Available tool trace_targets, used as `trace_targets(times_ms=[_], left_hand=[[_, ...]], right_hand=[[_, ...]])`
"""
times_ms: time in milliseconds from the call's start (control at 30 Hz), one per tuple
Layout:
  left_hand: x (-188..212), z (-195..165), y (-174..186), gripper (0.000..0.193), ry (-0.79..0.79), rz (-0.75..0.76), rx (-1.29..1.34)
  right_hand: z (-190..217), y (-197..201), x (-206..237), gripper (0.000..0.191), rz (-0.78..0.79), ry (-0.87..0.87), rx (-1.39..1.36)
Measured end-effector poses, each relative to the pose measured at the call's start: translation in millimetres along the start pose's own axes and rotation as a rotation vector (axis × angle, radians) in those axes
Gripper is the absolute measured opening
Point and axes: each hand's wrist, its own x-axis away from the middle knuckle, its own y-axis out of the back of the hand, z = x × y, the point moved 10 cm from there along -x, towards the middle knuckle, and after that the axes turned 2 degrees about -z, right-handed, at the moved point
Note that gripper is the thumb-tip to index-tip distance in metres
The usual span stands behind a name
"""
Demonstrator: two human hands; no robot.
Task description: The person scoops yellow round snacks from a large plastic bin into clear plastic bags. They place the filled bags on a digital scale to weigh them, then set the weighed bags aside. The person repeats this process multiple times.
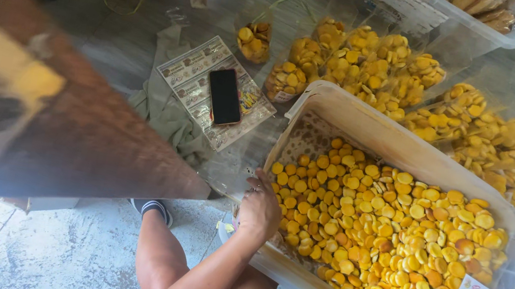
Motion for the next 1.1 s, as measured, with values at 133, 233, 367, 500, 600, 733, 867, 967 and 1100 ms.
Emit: trace_targets(times_ms=[133,233,367,500,600,733,867,967,1100], left_hand=[[-4,21,8,0.109,0.022,0.132,0.288],[-29,42,15,0.102,-0.012,0.119,0.356],[-107,85,15,0.049,0.181,-0.043,0.388],[-169,128,18,0.048,0.472,-0.269,0.441],[-173,156,5,0.075,0.734,-0.216,0.532],[-182,148,11,0.111,0.718,-0.197,0.398],[-192,138,14,0.12,0.658,-0.164,0.309],[-197,153,9,0.125,0.712,-0.072,0.327],[-206,180,17,0.129,0.746,0.059,0.356]], right_hand=[[-13,-8,-19,0.054,-0.021,-0.011,0.15],[-15,-14,-33,0.055,-0.053,0.075,0.273],[-16,-29,-51,0.062,0.042,0.145,0.355],[-24,-36,-60,0.062,0.079,0.112,0.352],[-27,-40,-63,0.062,0.085,0.109,0.283],[-22,-76,-68,0.058,0.347,0.34,0.741],[-31,-74,-80,0.057,0.278,0.242,0.517],[-23,-77,-78,0.056,0.242,0.394,0.53],[-24,-63,-79,0.063,0.168,0.281,0.178]])
